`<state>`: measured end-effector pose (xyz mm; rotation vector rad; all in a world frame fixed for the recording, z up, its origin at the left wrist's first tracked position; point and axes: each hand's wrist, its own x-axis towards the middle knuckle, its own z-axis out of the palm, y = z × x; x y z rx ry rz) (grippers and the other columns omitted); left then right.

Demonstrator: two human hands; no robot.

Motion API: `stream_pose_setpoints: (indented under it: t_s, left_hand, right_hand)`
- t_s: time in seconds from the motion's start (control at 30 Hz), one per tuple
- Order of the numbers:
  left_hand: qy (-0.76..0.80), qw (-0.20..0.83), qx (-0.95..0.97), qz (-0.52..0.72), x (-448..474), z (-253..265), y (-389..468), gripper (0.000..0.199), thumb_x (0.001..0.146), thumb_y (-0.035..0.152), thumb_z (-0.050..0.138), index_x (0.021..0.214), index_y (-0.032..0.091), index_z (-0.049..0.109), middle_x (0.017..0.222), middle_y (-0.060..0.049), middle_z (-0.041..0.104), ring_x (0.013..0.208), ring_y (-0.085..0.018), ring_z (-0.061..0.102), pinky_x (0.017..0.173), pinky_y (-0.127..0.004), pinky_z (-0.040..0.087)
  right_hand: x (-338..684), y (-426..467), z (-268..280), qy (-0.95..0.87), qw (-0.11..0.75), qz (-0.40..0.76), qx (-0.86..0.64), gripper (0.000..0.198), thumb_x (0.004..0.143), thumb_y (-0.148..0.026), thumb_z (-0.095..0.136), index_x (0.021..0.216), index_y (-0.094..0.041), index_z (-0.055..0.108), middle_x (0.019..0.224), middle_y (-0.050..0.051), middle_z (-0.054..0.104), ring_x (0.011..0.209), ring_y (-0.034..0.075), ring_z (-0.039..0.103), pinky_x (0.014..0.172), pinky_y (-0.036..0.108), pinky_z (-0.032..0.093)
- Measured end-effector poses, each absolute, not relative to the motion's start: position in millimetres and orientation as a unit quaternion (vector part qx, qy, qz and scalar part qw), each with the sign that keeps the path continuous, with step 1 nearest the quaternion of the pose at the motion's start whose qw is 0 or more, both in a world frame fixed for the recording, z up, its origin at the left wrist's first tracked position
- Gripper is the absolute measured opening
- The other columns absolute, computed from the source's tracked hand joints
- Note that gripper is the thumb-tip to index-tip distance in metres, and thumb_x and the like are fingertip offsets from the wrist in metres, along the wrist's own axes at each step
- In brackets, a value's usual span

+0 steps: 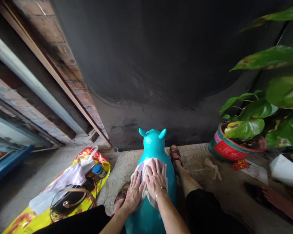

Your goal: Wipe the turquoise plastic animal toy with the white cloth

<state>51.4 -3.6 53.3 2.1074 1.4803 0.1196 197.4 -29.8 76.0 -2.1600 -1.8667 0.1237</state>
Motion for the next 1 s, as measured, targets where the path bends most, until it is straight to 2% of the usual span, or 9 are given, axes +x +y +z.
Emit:
stream_pose_setpoints:
  t_s: [0.13,0.27,0.43,0.5,0.63,0.73,0.8,0.9,1.0]
  left_hand:
    - [0.527,0.237,0.812,0.082,27.6,29.2,-40.9,0.052,0.097,0.036,0.029,0.148,0.024,0.026,0.159,-0.005,0.02,0.147,-0.024,0.015,0.118,-0.051,0.026]
    - [0.466,0.197,0.855,0.118,7.3,15.8,-70.8,0.055,0.095,0.042,0.035,0.148,0.028,0.026,0.16,-0.005,0.018,0.147,-0.027,0.013,0.116,-0.057,0.026]
    - [0.491,0.24,0.834,0.079,19.8,36.4,-48.4,0.053,0.096,0.037,0.032,0.148,0.028,0.025,0.16,-0.003,0.017,0.148,-0.025,0.011,0.117,-0.054,0.025]
    - [0.509,0.263,0.818,0.052,32.7,46.9,-30.8,0.053,0.097,0.036,0.03,0.149,0.027,0.022,0.16,-0.003,0.015,0.148,-0.025,0.01,0.118,-0.053,0.025]
    - [0.549,0.272,0.79,0.027,52.0,56.3,-11.7,0.053,0.098,0.036,0.028,0.149,0.024,0.02,0.16,-0.006,0.015,0.147,-0.028,0.013,0.115,-0.055,0.03]
    - [0.54,0.255,0.801,0.027,49.7,54.4,-21.3,0.053,0.098,0.035,0.028,0.149,0.024,0.02,0.16,-0.006,0.014,0.147,-0.027,0.012,0.116,-0.056,0.028]
    - [0.507,0.221,0.832,0.036,41.6,51.3,-36.1,0.053,0.098,0.035,0.029,0.149,0.026,0.019,0.16,-0.005,0.013,0.148,-0.028,0.01,0.116,-0.058,0.026]
    - [0.404,0.15,0.901,0.06,28.0,46.5,-57.9,0.058,0.096,0.039,0.038,0.149,0.031,0.015,0.16,-0.004,0.012,0.148,-0.031,0.008,0.115,-0.062,0.025]
    - [0.341,0.11,0.931,0.069,20.7,44.7,-65.9,0.067,0.093,0.042,0.046,0.15,0.033,0.011,0.16,-0.004,0.013,0.147,-0.035,0.009,0.112,-0.067,0.026]
  right_hand:
    - [162.9,-115.1,20.7,-0.636,0.156,-0.058,-0.753,0.052,0.095,-0.043,0.041,0.144,-0.029,0.037,0.155,0.008,0.024,0.144,0.034,0.019,0.109,0.064,0.027]
    - [140.0,-178.7,-18.7,-0.611,0.176,-0.124,-0.762,0.05,0.088,-0.045,0.053,0.135,-0.028,0.052,0.146,0.014,0.043,0.138,0.04,0.03,0.103,0.064,0.035]
    - [171.6,-121.0,24.3,-0.618,0.16,-0.047,-0.768,0.05,0.096,-0.039,0.04,0.144,-0.029,0.038,0.155,0.009,0.027,0.142,0.034,0.025,0.105,0.061,0.035]
    - [193.8,-81.3,50.8,-0.647,0.159,0.003,-0.746,0.045,0.098,-0.038,0.035,0.142,-0.03,0.041,0.157,0.006,0.022,0.143,0.033,0.02,0.108,0.064,0.029]
    - [217.6,-45.1,74.2,-0.671,0.171,0.011,-0.722,0.041,0.098,-0.031,0.036,0.138,-0.039,0.044,0.157,-0.006,0.019,0.146,0.026,0.012,0.116,0.058,0.018]
    - [199.3,-75.8,56.1,-0.635,0.173,0.006,-0.753,0.043,0.099,-0.031,0.033,0.141,-0.029,0.043,0.157,0.004,0.023,0.145,0.029,0.016,0.113,0.06,0.023]
    - [172.0,-116.7,30.2,-0.604,0.178,-0.004,-0.777,0.05,0.098,-0.034,0.035,0.146,-0.021,0.034,0.157,0.013,0.019,0.144,0.035,0.018,0.108,0.062,0.032]
    - [127.4,-178.0,-12.0,-0.541,0.24,-0.074,-0.803,0.069,0.094,-0.034,0.041,0.153,-0.026,0.007,0.159,0.014,0.004,0.144,0.04,0.012,0.1,0.063,0.042]
    - [104.9,-206.8,-35.0,-0.518,0.258,-0.075,-0.812,0.075,0.09,-0.022,0.042,0.152,-0.028,0.001,0.159,0.013,-0.004,0.143,0.042,0.008,0.096,0.062,0.046]
